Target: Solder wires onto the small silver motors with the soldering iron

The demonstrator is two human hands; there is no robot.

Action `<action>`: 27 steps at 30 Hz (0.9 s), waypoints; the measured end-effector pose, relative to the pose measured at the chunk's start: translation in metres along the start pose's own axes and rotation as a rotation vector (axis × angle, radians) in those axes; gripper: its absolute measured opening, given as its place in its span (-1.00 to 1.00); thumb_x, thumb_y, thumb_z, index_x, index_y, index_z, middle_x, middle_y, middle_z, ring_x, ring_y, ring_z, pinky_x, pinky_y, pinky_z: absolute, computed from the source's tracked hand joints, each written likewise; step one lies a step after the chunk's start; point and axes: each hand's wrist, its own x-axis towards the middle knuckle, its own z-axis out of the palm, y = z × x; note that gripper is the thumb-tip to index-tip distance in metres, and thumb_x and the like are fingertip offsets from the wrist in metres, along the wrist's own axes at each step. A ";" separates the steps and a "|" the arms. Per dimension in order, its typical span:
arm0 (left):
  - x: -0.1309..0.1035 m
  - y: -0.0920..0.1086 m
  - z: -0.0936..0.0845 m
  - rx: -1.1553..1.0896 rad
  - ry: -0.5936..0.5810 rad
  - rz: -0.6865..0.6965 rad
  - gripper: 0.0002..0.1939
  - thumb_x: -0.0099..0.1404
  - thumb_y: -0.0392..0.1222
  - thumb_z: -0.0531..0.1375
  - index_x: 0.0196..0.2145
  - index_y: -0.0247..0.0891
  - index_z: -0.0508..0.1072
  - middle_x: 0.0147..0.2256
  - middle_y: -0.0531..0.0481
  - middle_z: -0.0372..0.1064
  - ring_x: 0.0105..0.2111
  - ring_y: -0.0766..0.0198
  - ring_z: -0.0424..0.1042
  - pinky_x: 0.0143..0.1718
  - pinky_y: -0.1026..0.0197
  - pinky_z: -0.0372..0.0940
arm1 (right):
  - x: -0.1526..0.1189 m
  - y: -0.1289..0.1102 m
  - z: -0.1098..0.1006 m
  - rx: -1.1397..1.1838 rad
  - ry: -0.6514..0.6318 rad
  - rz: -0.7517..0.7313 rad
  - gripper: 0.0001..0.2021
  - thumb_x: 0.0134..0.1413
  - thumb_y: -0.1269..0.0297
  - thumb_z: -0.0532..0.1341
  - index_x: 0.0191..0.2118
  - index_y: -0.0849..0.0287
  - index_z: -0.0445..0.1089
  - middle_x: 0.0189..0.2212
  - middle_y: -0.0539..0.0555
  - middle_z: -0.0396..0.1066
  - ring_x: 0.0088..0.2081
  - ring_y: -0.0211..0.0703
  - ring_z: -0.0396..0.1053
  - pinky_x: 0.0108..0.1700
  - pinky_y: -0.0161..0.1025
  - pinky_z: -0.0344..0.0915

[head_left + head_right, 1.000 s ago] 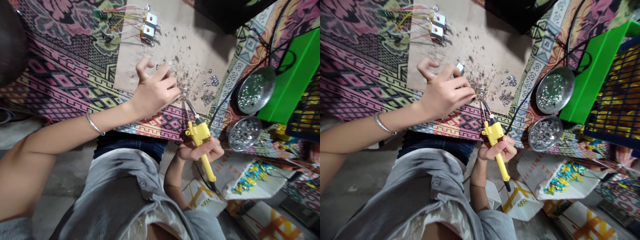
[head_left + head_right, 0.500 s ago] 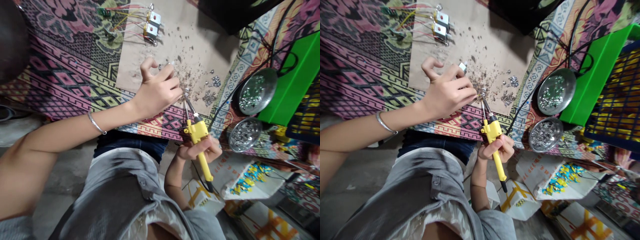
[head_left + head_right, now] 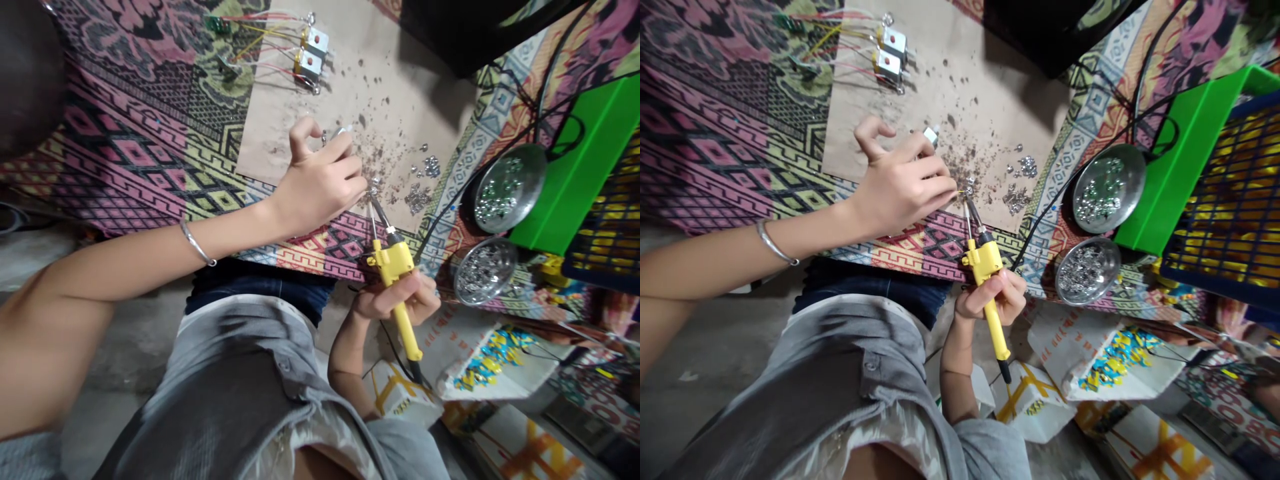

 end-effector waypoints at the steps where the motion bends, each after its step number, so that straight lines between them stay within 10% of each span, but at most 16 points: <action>1: 0.000 0.000 0.000 0.000 0.005 0.002 -0.57 0.68 -0.17 -0.07 -0.17 -0.20 0.58 -0.09 -0.08 0.57 0.22 -0.02 0.33 0.33 -0.47 -0.12 | -0.001 0.001 0.001 -0.003 0.008 0.006 -0.74 0.31 0.06 0.19 -0.34 0.04 0.17 -0.47 -0.10 0.09 -0.40 -0.23 0.22 -0.26 -0.13 0.20; 9: 0.000 0.000 0.001 -0.070 0.041 -0.010 -0.61 0.68 -0.20 -0.01 -0.20 -0.19 0.59 -0.08 -0.06 0.60 0.21 0.01 0.35 0.34 -0.44 -0.12 | -0.005 0.010 0.016 -0.042 0.269 0.055 -0.76 0.35 0.06 0.07 -0.30 0.04 0.05 -0.45 -0.08 -0.04 -0.42 -0.26 0.07 -0.27 -0.10 0.11; 27: -0.009 0.004 -0.002 -0.013 0.170 -0.007 -0.75 0.63 -0.16 0.06 0.02 -0.09 0.55 0.05 -0.06 0.53 0.24 -0.09 0.33 0.31 -0.40 -0.03 | -0.003 0.006 0.019 -0.023 0.313 0.089 -0.74 0.30 0.05 0.12 -0.35 0.03 0.11 -0.44 -0.07 -0.02 -0.39 -0.21 0.11 -0.24 -0.07 0.14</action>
